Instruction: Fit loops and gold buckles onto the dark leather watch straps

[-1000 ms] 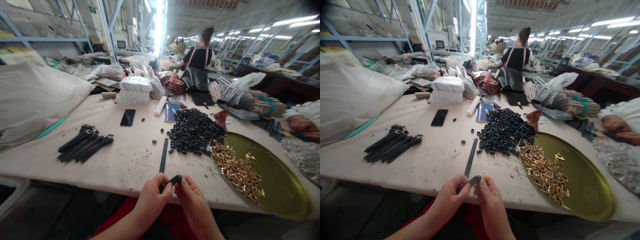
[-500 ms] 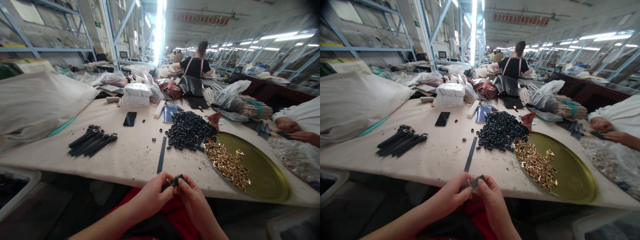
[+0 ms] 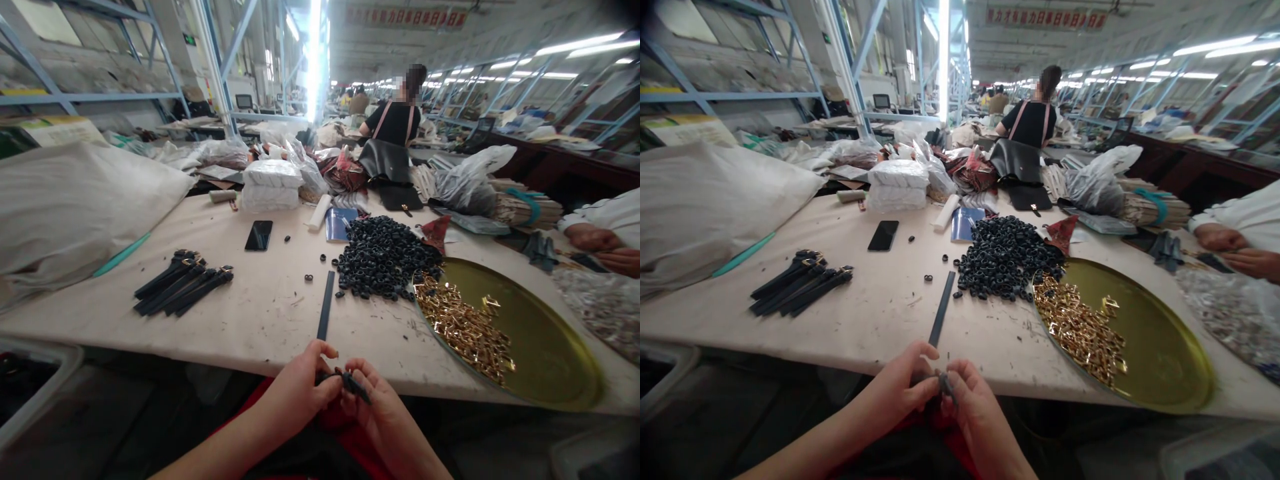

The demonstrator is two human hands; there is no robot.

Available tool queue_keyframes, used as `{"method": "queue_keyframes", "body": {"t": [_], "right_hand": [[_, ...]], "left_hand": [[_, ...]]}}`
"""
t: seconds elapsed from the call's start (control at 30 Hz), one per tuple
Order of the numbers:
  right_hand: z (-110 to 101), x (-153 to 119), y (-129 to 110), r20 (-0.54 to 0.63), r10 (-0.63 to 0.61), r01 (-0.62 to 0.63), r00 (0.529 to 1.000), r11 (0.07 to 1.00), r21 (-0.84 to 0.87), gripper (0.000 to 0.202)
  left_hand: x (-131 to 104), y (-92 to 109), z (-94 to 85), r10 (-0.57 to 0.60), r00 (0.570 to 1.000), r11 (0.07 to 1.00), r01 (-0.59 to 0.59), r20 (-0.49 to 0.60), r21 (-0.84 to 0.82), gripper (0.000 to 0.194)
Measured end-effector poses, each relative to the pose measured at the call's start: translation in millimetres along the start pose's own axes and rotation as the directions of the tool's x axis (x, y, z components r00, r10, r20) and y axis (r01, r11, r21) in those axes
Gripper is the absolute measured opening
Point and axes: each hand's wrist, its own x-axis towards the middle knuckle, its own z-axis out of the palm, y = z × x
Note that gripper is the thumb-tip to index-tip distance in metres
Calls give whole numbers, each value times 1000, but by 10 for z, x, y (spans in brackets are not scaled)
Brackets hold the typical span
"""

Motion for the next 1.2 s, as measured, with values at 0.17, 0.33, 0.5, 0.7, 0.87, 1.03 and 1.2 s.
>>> {"method": "queue_keyframes", "body": {"t": [0.17, 0.33, 0.5, 0.7, 0.87, 1.03, 1.2], "right_hand": [[-104, 154, 5, 148, 213, -217, 966, 976, 9, 22], [-174, 271, -30, 94, 129, -128, 987, 992, -15, 21], [-224, 401, -106, -188, -239, 131, 953, 880, -456, 27], [-376, 419, -113, -27, -340, 143, 940, 464, -874, 23], [-426, 361, -127, 131, -314, 186, 941, 155, -970, 18], [-373, 329, -177, 258, -222, 247, 940, -76, -966, 15], [-338, 239, -126, 283, -155, 277, 946, -62, -959, 13]], "left_hand": [[148, -46, -81, -42, 999, 965, 49, -32, 256, 24], [262, -18, -108, -93, 996, 985, 92, 1, 144, 19], [322, 23, -122, -178, 972, 945, 212, 152, -250, 16], [421, -32, -94, -213, 950, 888, 286, 229, -360, 21], [434, -68, -69, -249, 933, 911, 317, 260, -264, 20], [377, -86, -96, -213, 925, 928, 293, 316, -231, 23], [288, -43, -44, -224, 937, 918, 295, 268, -264, 20]]}}
